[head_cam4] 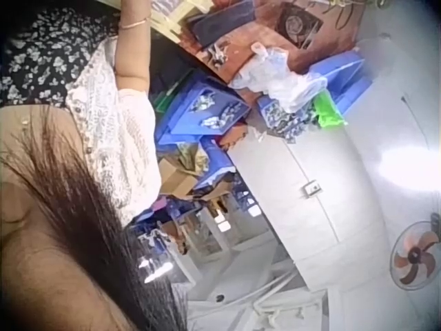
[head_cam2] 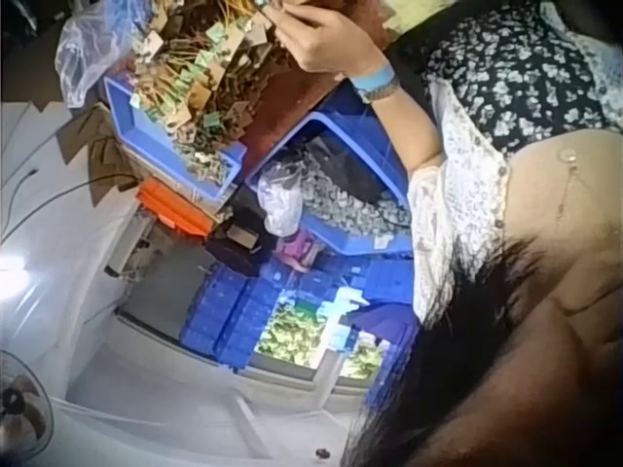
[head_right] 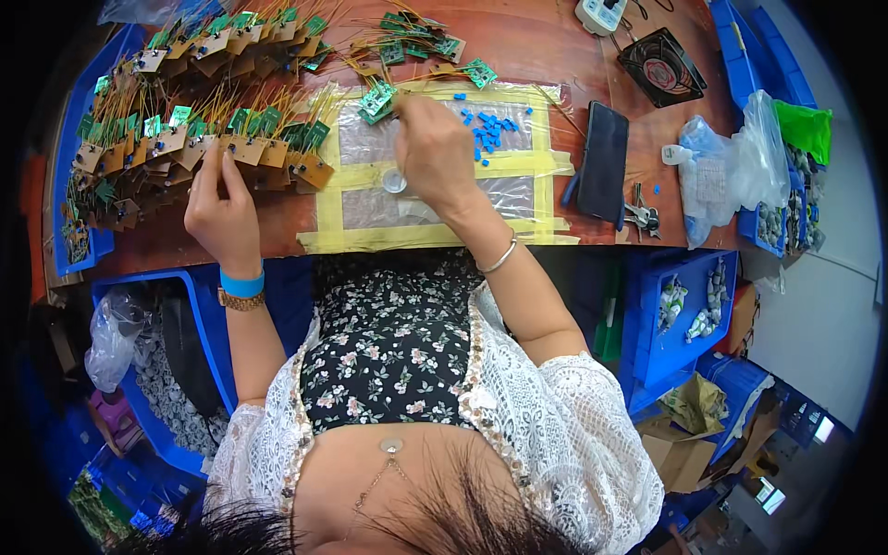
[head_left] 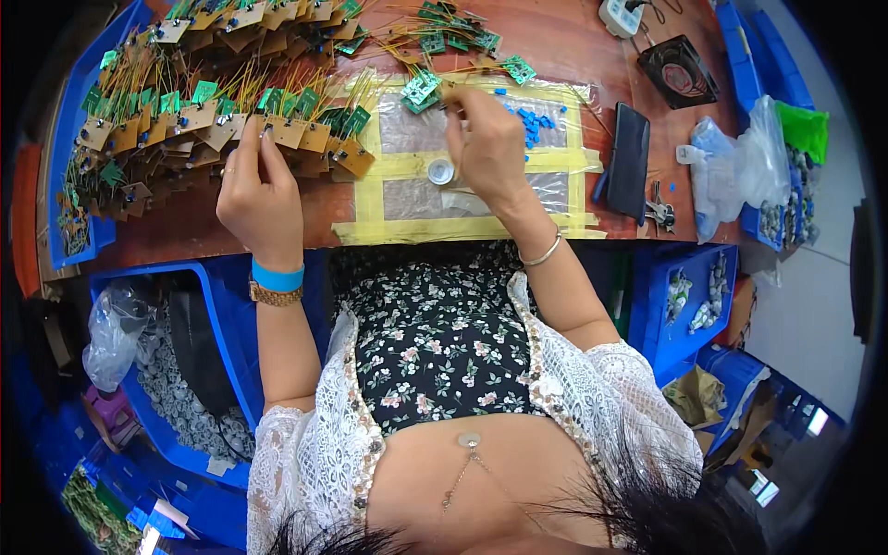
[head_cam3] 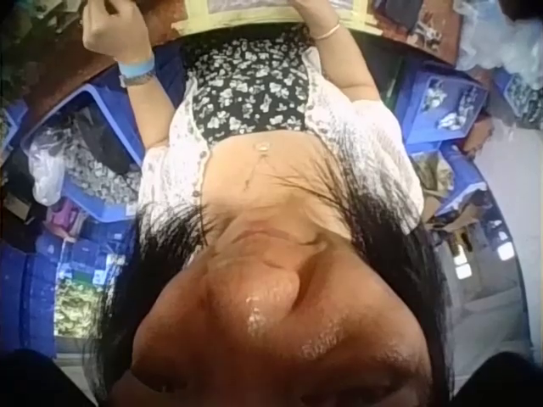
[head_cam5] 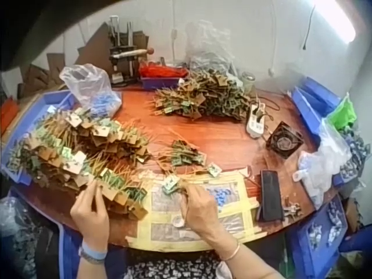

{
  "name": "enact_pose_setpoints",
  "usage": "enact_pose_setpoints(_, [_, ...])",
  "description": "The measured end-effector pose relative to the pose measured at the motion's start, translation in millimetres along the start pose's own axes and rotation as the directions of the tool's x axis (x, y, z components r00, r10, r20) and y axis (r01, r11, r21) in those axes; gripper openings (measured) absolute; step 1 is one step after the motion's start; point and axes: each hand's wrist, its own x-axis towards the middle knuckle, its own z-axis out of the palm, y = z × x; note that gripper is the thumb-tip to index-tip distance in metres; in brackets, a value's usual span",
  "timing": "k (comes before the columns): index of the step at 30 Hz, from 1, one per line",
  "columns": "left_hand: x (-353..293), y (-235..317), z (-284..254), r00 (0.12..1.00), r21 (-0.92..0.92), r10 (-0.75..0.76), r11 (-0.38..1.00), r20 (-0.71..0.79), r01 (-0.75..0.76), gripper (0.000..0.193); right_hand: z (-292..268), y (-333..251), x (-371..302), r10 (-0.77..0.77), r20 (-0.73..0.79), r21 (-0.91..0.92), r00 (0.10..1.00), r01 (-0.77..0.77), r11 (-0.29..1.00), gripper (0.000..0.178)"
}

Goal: Manually assembling and sorting small electronic circuit boards and wires at a factory workbench.

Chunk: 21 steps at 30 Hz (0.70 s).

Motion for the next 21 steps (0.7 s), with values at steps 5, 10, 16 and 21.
enact_pose_setpoints(5, [-26,47,3,0.952,-0.569,-0.116,0.779,0.283,0.264,0.017,-25,-8,6,0.407,-0.152,0.366,0.901,-0.331,0.870,0.018])
enact_pose_setpoints(10, [-50,90,35,0.772,-0.756,-0.180,0.162,0.610,0.634,0.023,-21,-48,-16,0.625,0.197,0.907,0.755,-0.382,0.175,0.021])
enact_pose_setpoints(16, [-47,94,36,0.820,-0.832,-0.246,0.084,0.517,0.549,0.030,-18,-63,-33,0.566,0.241,0.845,0.788,-0.457,0.276,0.012])
enact_pose_setpoints(21, [-43,63,31,0.784,-0.804,-0.306,0.090,0.539,0.588,0.032,-42,-42,-47,0.464,0.248,0.675,0.850,-0.496,0.546,0.044])
